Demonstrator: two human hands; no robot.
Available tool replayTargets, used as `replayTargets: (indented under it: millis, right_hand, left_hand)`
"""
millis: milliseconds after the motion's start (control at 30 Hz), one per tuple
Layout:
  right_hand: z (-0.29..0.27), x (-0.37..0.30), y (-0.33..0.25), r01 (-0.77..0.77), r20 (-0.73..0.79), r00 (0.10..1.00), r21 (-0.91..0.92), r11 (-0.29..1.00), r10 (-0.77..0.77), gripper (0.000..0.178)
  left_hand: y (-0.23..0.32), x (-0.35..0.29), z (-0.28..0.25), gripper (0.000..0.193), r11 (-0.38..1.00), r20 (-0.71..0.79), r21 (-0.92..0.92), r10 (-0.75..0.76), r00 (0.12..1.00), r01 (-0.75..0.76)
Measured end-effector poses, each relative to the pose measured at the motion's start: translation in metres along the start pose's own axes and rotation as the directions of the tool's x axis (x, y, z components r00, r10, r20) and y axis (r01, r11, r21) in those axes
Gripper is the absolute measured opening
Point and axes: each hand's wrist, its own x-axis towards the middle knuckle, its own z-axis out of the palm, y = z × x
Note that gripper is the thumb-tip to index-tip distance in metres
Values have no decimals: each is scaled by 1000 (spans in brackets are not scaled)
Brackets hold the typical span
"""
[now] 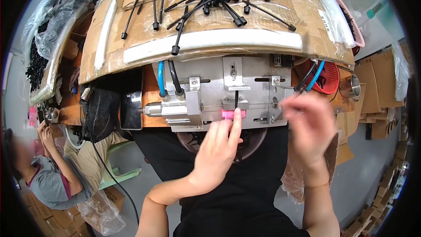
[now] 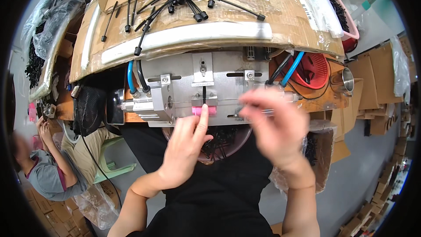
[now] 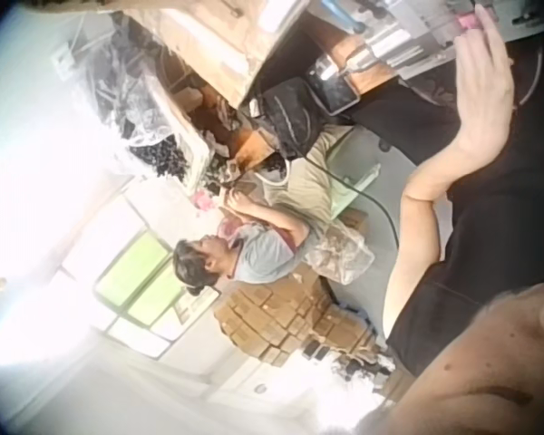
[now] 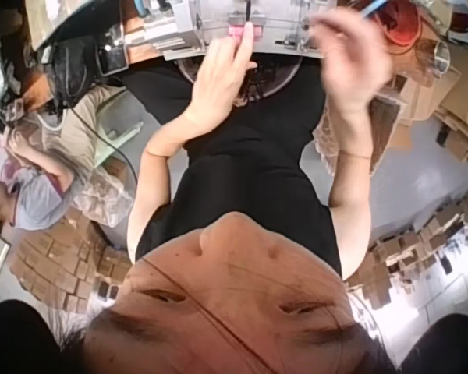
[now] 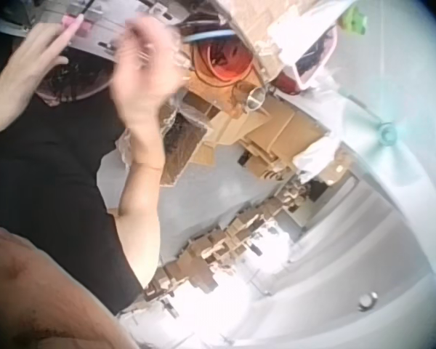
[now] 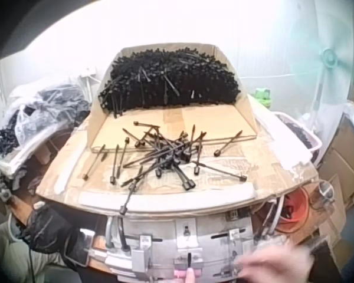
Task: The person repeatedly picks up black cable ties from a cardboard box and places them into a metal processing machine. They feed the ties into the device, which appears to cut or trim them, and then drop the processed ties into a container below. The task is repetitive and involves handling the ties one by one.
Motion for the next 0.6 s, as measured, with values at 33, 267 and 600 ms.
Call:
replayTargets:
  millis: [33,267,600]
  right_hand:
    - [12,-21,0,36,106,994,-83,996,-27,41]
    - [73,-73,19,80,177,983,-167,983,-50,64]
    - [49,-31,2,182,283,952,-227,957,-114,56]
  left_hand:
    - [-4,6,-12,66,1000,-12,-20,4,1000,-4]
    - [-95,101,-83,28,985,-313,169,24,950,31]
    - [-208,156,-189,38,135,88,-987,35,996,82]
